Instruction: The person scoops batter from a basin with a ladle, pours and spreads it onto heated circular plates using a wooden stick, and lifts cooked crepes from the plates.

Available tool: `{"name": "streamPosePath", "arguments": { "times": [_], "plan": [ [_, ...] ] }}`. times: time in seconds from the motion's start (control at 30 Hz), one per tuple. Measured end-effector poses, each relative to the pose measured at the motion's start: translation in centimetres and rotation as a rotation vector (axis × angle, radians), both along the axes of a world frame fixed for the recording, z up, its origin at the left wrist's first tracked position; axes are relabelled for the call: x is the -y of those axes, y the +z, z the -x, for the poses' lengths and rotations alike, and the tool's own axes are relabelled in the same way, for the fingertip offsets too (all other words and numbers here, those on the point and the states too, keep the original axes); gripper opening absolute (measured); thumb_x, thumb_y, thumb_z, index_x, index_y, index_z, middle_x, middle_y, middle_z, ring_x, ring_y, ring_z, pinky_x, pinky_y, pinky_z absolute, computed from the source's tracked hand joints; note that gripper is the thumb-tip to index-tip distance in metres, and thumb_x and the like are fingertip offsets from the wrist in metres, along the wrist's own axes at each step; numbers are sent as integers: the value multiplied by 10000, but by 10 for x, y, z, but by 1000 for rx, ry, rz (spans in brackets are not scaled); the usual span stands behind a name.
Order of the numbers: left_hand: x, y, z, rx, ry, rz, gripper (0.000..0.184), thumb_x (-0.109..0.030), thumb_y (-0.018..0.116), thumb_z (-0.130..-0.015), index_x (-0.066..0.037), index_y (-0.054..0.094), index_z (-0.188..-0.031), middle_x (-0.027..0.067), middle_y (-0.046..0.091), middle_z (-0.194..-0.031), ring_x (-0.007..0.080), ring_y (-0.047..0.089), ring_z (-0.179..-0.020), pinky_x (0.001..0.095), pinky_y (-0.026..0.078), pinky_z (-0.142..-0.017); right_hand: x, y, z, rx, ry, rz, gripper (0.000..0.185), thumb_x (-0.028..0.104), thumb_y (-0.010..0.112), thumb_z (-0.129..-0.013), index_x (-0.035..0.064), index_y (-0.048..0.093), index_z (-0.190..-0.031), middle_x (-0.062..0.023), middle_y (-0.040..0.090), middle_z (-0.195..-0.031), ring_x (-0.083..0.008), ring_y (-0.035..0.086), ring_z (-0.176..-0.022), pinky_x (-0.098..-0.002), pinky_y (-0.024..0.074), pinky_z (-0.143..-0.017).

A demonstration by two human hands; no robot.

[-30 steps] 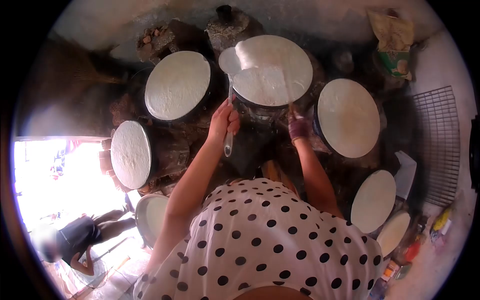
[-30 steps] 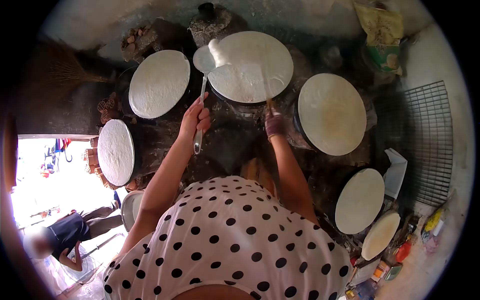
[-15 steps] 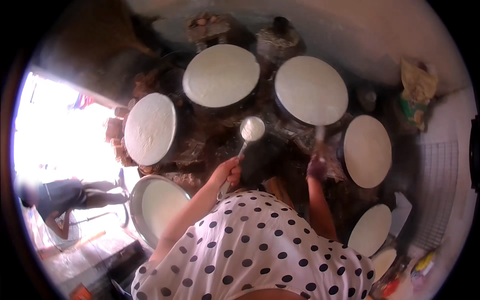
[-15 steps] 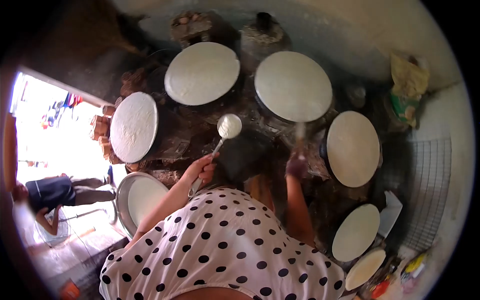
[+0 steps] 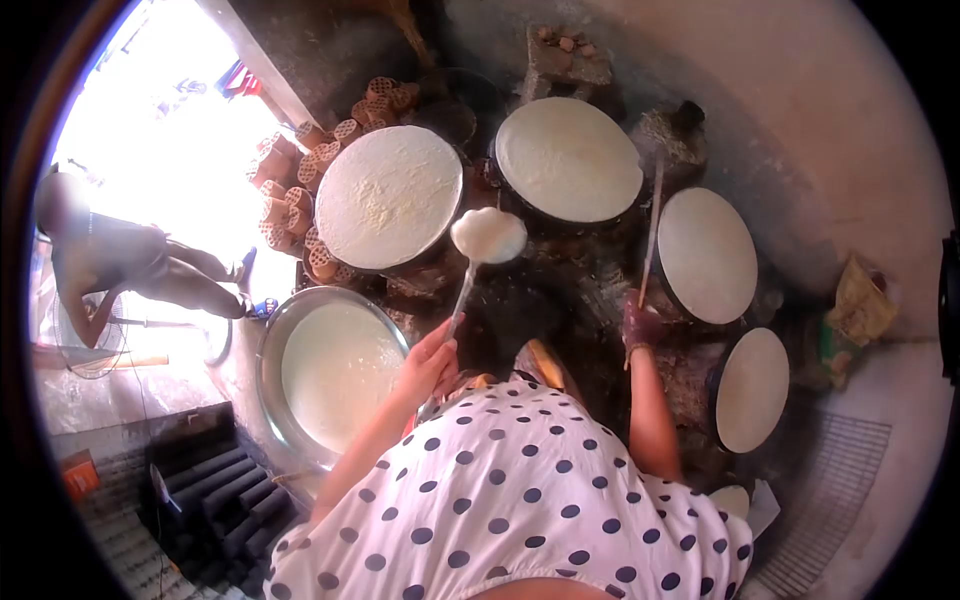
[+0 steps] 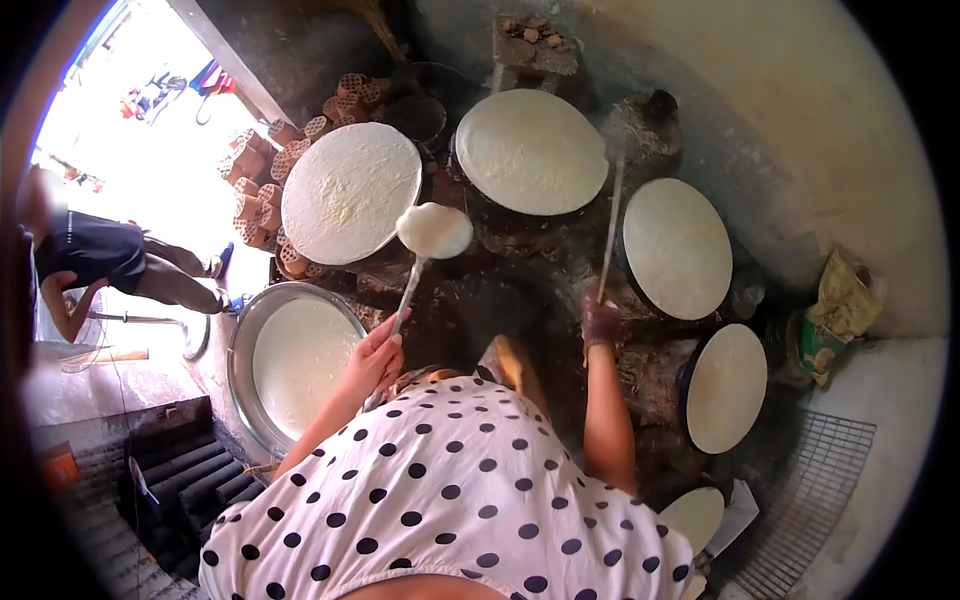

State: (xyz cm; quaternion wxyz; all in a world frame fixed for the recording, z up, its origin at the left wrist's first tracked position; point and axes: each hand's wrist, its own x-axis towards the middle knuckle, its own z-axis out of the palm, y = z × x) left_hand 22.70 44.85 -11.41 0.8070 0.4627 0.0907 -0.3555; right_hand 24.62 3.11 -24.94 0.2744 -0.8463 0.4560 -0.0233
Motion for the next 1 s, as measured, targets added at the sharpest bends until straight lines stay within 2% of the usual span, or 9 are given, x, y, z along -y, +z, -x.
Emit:
{"name": "streamPosePath", "arguments": {
  "times": [0.1,0.2,0.33,0.53,0.67,0.77,0.9,0.97,1.0],
  "plan": [
    [14,-13,-19,136,44,-217,406,-169,372,-1014,-124,370,-1417,-49,275,-545,52,285,-353,191,260,-332,20,-33,-32,137,12,-234,578,536,623,-761,6,661,-991,-223,668,-953,-359,648,-896,-438,482,-774],
    [11,-21,-47,-454,298,681,430,-196,403,-1005,-104,354,-1423,-58,297,-528,46,287,-345,192,246,-326,52,-57,-85,223,-6,-294,491,474,639,-777,5,646,-923,-161,634,-857,-281,611,-797,-401,464,-699],
    [7,29,-33,175,207,-256,453,-189,376,-1005,-133,302,-1449,-52,289,-574,58,282,-380,211,270,-369,76,-49,-159,332,60,-421,346,360,700,-779,33,618,-857,-34,564,-715,-122,533,-654,-325,434,-583],
    [11,24,-65,-130,316,10,400,-189,355,-1009,-151,339,-1406,-44,314,-602,64,305,-411,212,301,-401,37,-5,-183,156,199,-371,472,412,702,-791,-30,623,-939,-104,639,-832,-215,585,-772,-369,466,-746],
    [13,7,-64,-217,411,122,359,-190,354,-1008,-185,370,-1367,-45,317,-588,61,303,-393,215,280,-375,-18,-52,-187,27,211,-326,295,322,711,-727,34,671,-770,-18,595,-628,-135,557,-557,-322,454,-520],
    [18,7,-69,-223,471,150,358,-164,343,-1006,-149,396,-1360,-76,310,-583,26,301,-370,201,308,-340,-80,-88,-201,61,329,-600,228,280,724,-728,69,689,-810,-11,606,-649,-118,548,-508,-264,446,-452],
    [14,9,-81,-331,612,436,362,-162,330,-1016,-123,378,-1372,-62,338,-591,23,329,-384,180,287,-355,-125,20,-237,121,501,-1070,225,290,649,-816,67,660,-835,-6,586,-601,-166,601,-529,-345,472,-481],
    [15,37,-89,-393,761,736,381,-145,332,-1014,-103,359,-1391,-50,351,-597,25,326,-376,179,274,-351,-81,-34,-273,293,970,354,242,305,609,-841,74,622,-771,-80,602,-606,-249,608,-525,-389,473,-496],
    [14,40,-87,-225,698,745,413,-138,344,-1012,-80,324,-1420,-50,323,-573,30,289,-359,188,251,-337,-44,-23,-287,261,779,252,267,332,585,-864,71,624,-823,-112,619,-670,-276,622,-586,-390,490,-543]
  ]
}}
